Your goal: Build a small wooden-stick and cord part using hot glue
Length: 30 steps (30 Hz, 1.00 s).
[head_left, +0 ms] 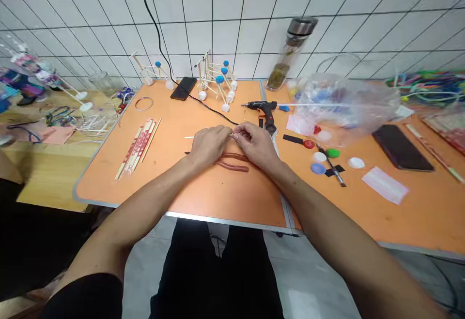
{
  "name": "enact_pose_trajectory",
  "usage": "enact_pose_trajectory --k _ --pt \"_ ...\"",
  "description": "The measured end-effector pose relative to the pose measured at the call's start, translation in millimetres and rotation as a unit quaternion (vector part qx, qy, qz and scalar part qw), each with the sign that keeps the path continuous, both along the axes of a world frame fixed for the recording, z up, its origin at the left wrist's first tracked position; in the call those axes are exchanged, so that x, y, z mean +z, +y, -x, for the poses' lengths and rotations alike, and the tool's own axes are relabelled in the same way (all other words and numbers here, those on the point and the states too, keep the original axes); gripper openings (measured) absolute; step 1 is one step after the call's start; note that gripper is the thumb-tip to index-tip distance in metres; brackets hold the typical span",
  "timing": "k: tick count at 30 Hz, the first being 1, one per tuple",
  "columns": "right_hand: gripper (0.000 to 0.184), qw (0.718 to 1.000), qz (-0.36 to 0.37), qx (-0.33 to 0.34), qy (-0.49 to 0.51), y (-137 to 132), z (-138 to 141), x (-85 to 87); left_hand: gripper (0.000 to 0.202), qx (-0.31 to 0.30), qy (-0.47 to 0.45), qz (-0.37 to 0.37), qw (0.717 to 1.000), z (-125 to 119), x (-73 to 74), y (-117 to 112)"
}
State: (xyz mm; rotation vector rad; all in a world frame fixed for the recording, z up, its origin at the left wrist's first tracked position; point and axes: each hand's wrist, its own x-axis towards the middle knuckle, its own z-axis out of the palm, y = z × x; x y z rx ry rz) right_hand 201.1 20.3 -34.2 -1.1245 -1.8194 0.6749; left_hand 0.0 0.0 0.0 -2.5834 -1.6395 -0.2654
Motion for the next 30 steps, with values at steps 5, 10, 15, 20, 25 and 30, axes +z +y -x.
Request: enact_pose_trajectory --k 5,10,15,20,25,30 --pt "0.009 1.0 -0.018 0.01 -0.005 -2.2 1.4 3.6 0.027 0.002 0.006 -0.001 1.0 2.9 -2.3 0.7" --pt "0.014 1.0 0.003 -0.013 -0.002 -1.7 -1.8 6.4 0.029 0.001 -0.006 -0.002 1.0 3.6 -1.0 3.2" --pt "0.025 0.997 0.022 -0.068 0.033 2.8 -7.6 8.1 0.029 0.022 -0.034 -0.016 0.999 11.2 -1.8 10.1" --pt "0.034 0.993 -0.005 -0.106 0.055 4.6 -10.6 9.4 0.027 0.028 -0.036 -0.024 0.999 16.4 -4.1 15.3" --pt "0.048 0.996 0.01 -0.075 0.041 -1.2 -5.7 9.8 0.028 -0.011 -0.042 -0.041 0.998 9.5 -7.5 11.5" --pt "0.055 1.0 0.024 -0.012 0.004 -6.5 -0.3 9.3 0.026 -0.042 -0.053 -0.033 0.997 4.9 -11.5 8.5"
